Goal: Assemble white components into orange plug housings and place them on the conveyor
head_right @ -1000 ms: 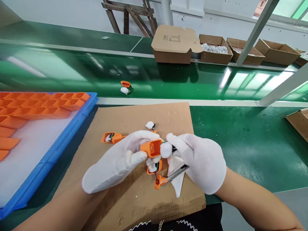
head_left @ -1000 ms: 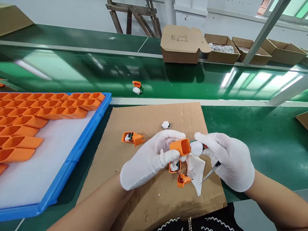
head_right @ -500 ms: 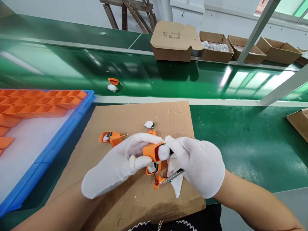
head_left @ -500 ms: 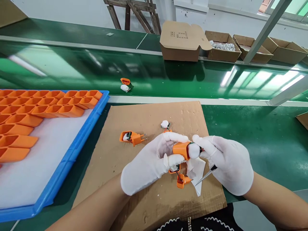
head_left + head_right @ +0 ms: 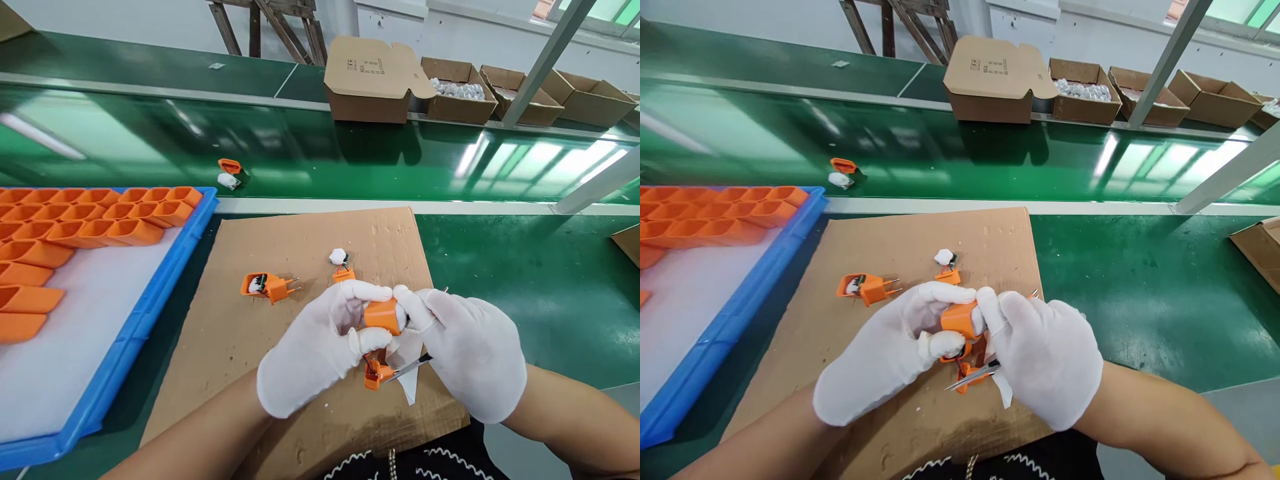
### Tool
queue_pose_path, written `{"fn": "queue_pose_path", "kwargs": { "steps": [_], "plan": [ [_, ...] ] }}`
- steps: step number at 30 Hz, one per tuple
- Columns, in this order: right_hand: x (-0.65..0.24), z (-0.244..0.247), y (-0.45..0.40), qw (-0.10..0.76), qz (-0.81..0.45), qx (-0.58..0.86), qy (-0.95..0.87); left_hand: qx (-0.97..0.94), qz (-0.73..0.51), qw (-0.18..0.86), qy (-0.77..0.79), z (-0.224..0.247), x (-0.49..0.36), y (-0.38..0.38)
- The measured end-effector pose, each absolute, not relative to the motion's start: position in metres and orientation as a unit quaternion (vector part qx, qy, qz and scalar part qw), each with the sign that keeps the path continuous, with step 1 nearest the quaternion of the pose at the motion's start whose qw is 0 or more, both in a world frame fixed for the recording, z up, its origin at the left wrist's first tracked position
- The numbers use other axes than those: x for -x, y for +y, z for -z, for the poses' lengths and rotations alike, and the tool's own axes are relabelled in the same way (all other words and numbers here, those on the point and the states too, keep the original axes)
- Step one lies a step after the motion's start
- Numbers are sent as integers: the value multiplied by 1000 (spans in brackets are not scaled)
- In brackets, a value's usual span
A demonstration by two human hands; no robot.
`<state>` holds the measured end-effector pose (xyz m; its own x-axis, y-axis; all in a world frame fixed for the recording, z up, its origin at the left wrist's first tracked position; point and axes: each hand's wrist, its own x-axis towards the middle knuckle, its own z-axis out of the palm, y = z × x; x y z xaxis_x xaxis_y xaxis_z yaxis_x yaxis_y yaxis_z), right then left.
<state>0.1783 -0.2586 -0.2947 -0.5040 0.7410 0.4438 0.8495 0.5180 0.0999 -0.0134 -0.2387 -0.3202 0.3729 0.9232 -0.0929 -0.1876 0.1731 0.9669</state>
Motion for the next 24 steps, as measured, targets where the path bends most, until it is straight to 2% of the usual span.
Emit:
{"fn": "queue_pose_path", "kwargs": {
  "steps": [4, 8, 10, 13, 14, 16, 20, 24],
  "plan": [
    [-174, 299, -263, 144, 133, 491, -849, -443, -410, 698, 385, 323, 7, -242],
    [-179, 296, -261, 103, 36, 457, -883, -434, -421, 705, 370, 327, 4, -236],
    [-186, 293, -256, 147, -56, 425, -891, -432, -446, 695, 363, 329, 8, -233],
    [-196, 292, -249, 303, -157, 403, -849, -424, -465, 688, 363, 332, 14, -230],
    [-198, 293, -247, 346, -152, 401, -835, -420, -461, 691, 365, 333, 16, -230],
    [-199, 298, -245, 374, -91, 403, -830, -413, -451, 702, 365, 333, 18, -231],
    [-192, 305, -250, 324, 51, 399, -856, -396, -453, 718, 349, 331, 18, -232],
    [-184, 305, -257, 277, 66, 412, -866, -398, -460, 714, 346, 329, 17, -234]
  ]
}}
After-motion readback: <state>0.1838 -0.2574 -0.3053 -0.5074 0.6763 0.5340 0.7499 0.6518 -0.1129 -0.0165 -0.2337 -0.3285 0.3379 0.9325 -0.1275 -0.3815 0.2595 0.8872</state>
